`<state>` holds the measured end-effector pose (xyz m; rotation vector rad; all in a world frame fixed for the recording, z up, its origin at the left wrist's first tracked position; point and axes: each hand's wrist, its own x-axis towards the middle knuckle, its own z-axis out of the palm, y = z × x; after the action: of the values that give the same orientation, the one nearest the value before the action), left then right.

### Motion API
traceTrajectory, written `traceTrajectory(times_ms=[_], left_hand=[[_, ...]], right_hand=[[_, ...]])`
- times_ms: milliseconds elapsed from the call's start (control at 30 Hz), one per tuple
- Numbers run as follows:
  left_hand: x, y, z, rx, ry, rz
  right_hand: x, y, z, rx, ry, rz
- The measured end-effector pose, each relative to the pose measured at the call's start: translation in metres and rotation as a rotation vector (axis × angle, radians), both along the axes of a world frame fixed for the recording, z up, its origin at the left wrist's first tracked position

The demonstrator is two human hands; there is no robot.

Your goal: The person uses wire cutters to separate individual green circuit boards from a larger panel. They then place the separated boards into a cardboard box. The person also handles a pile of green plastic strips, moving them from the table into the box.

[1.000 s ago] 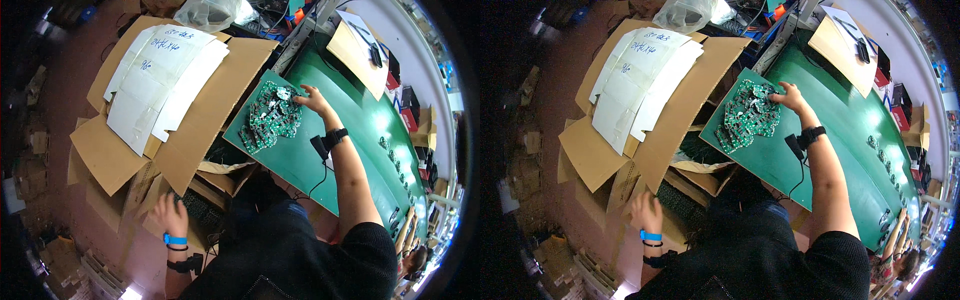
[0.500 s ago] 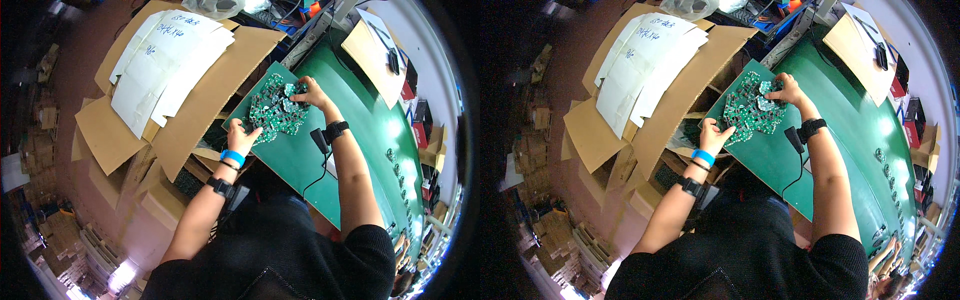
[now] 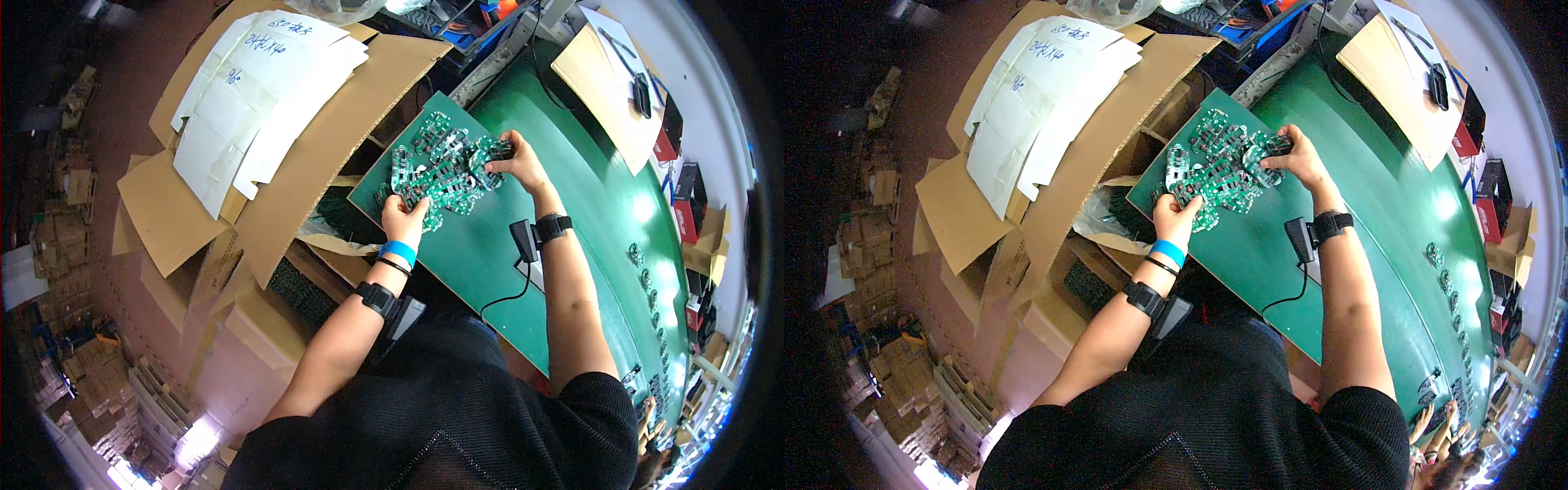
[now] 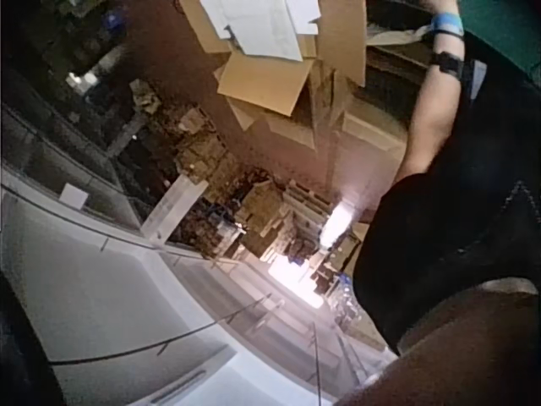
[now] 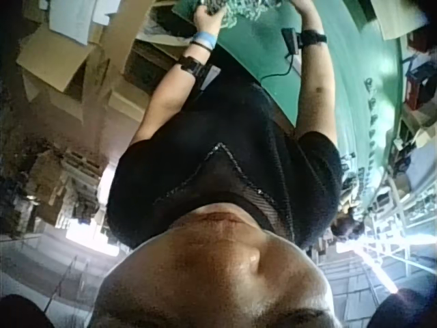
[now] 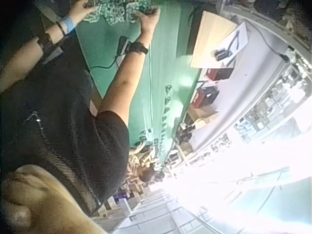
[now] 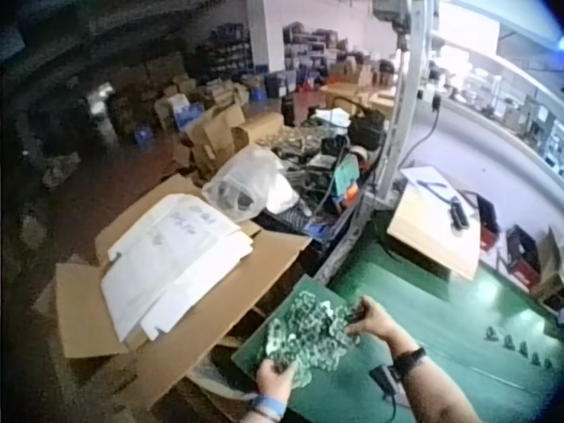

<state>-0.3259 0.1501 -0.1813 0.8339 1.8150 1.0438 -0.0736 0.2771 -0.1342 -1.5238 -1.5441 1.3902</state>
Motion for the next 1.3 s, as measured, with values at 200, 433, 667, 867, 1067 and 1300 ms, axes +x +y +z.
traceTrajectory(times_ms=[200, 433, 667, 867, 1067, 1300], left_hand=[[-0.007, -0.017, 0.021, -0.015, -0.691, 0.086], [-0.014, -0.026, 0.03, -0.014, -0.925, 0.054], [-0.006, -0.035, 0.037, -0.123, -1.241, 0.06], [-0.015, -0.05, 0.028, -0.041, -1.183, 0.022], [-0.045, -0.049, 0.034, 0.026, -1.114, -0.039], [-0.067, 0.015, 0.066, 0.009, -0.761, -0.033]], right_hand=[[0.029, -0.023, -0.017, -0.151, 0.457, -0.316], [0.02, -0.063, 0.003, -0.202, 0.723, -0.338], [-0.099, -0.132, 0.006, -0.132, 0.398, -0.362], [-0.134, -0.161, 0.025, 0.448, -0.274, -0.09], [-0.096, -0.134, -0.003, 0.236, -0.454, -0.421], [-0.109, -0.128, -0.016, 0.185, -0.504, -0.471]])
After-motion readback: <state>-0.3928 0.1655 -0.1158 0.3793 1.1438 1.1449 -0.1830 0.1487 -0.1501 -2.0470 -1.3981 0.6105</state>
